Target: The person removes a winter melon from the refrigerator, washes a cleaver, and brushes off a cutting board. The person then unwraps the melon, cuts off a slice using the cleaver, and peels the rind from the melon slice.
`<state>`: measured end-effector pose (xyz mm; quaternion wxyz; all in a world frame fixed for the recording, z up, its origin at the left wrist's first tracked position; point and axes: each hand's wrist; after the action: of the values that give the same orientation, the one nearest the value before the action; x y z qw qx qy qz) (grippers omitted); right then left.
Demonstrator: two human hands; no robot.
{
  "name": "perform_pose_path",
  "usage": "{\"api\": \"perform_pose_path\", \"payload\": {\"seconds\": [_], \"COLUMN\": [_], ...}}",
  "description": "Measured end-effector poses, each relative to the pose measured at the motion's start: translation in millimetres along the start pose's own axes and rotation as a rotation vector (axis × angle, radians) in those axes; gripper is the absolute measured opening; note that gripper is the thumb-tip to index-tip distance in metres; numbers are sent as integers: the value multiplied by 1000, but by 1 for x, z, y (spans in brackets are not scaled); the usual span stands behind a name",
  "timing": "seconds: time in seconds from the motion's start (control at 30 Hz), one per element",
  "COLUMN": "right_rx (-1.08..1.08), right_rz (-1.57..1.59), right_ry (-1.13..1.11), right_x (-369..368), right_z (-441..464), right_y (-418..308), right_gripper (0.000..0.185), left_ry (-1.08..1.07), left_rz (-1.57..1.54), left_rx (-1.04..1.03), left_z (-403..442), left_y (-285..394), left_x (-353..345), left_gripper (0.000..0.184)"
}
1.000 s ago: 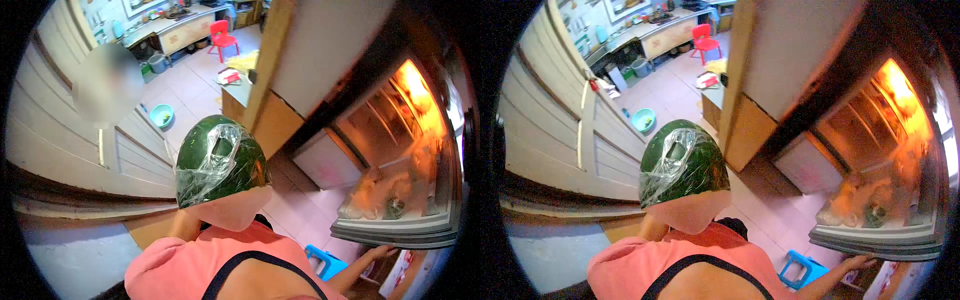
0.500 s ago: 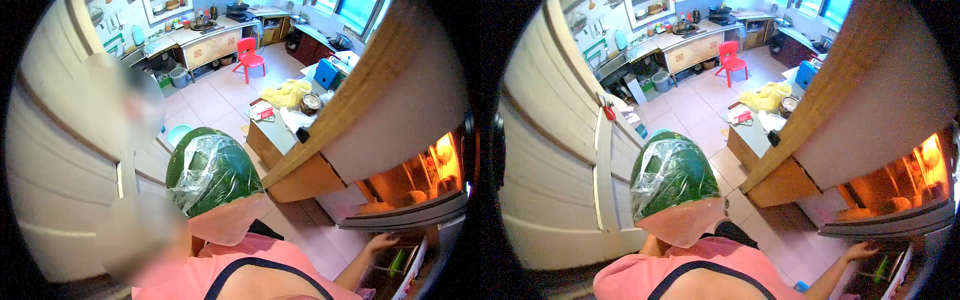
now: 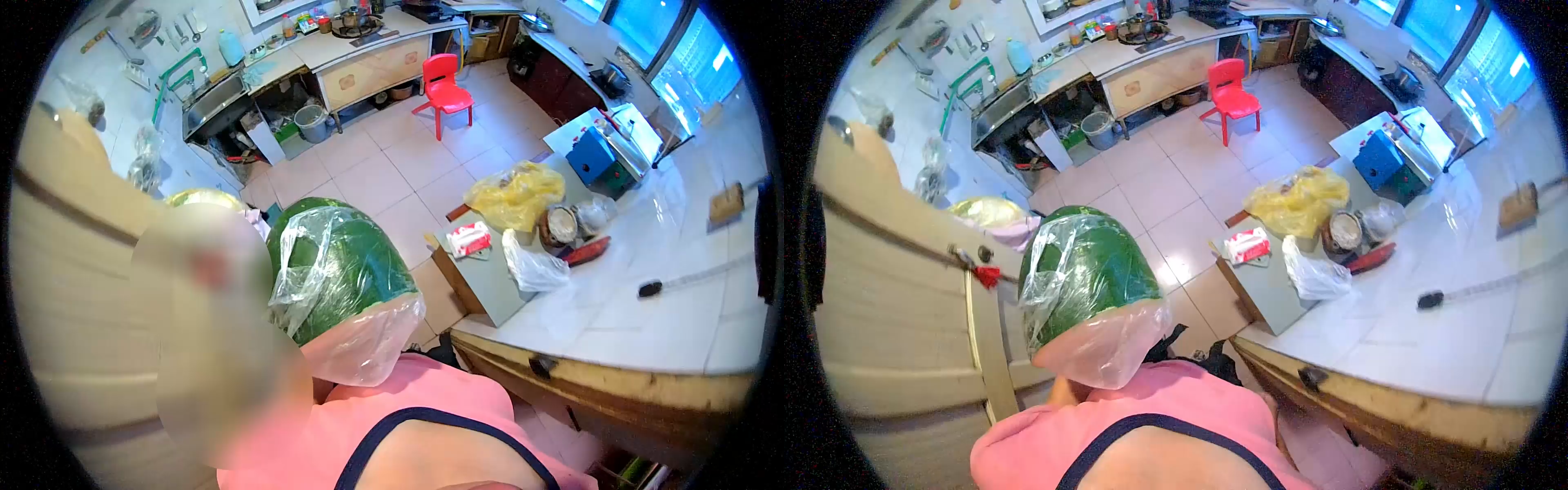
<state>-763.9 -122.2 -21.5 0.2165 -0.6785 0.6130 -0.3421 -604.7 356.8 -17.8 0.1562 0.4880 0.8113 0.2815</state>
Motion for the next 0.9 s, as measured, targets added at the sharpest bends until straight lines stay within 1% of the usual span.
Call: {"api": "perform_pose_path", "payload": {"seconds": [0.07, 0.13, 0.17, 0.2, 0.27, 0.33, 0.4, 0.43, 0.5, 0.57, 0.63, 0.67, 0.73, 0.77, 0.83, 0.87, 0.9], "right_rx": [49, 70, 69, 37, 69, 92, 160, 159, 169, 80, 290, 292, 67, 65, 157, 242, 282], "right_rz": [-9, 82, 235, 474, 490, 521, 532, 545, 491, 574, 537, 549, 594, 593, 745, 611, 765], "right_ry": [-16, 55, 111, 154, 134, 133, 109, 111, 243, 314, 304, 308, 367, 368, 383, 310, 314], "right_x": [-11, -25, -35, -47, -72, -87, -105, -107, -113, -110, -103, -99, -83, -77, -53, -32, -19], "right_z": [47, 99, 130, 159, 199, 231, 258, 263, 271, 296, 325, 336, 356, 374, 432, 461, 491], "right_y": [-54, -110, -143, -176, -247, -294, -315, -328, -354, -350, -346, -373, -431, -450, -496, -521, -547], "right_gripper": [25, 23, 22, 22, 23, 23, 24, 25, 25, 23, 26, 26, 25, 25, 23, 26, 27], "left_ry": [8, 5, 13, 6, -21, -56, -103, -120, -169, -212, -245, -263, -285, -287, -306, -311, -325], "left_rz": [-5, -2, -1, 10, 44, 99, 174, 215, 280, 318, 339, 346, 358, 358, 353, 359, 363], "left_rx": [17, 14, 19, 11, -6, -30, -52, -55, -80, -100, -113, -118, -125, -119, -125, -134, -151], "left_z": [40, 85, 105, 126, 162, 196, 225, 237, 267, 291, 315, 326, 345, 355, 370, 372, 379], "left_y": [28, 69, 92, 120, 182, 243, 303, 328, 377, 421, 455, 470, 499, 515, 546, 563, 583], "left_x": [-3, -12, -13, -17, -34, -55, -82, -93, -128, -167, -207, -227, -272, -291, -336, -357, -383], "left_gripper": [53, 52, 52, 52, 52, 52, 51, 51, 51, 51, 50, 50, 50, 50, 49, 49, 49]}}
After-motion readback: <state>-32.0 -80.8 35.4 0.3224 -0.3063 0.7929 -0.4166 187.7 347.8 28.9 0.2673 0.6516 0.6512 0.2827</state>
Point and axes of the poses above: each hand's wrist, its own z-axis towards the middle knuckle, its own x-axis out of the back of the hand, y = z × x, and after that the axes turned 15 degrees about z, right-handed
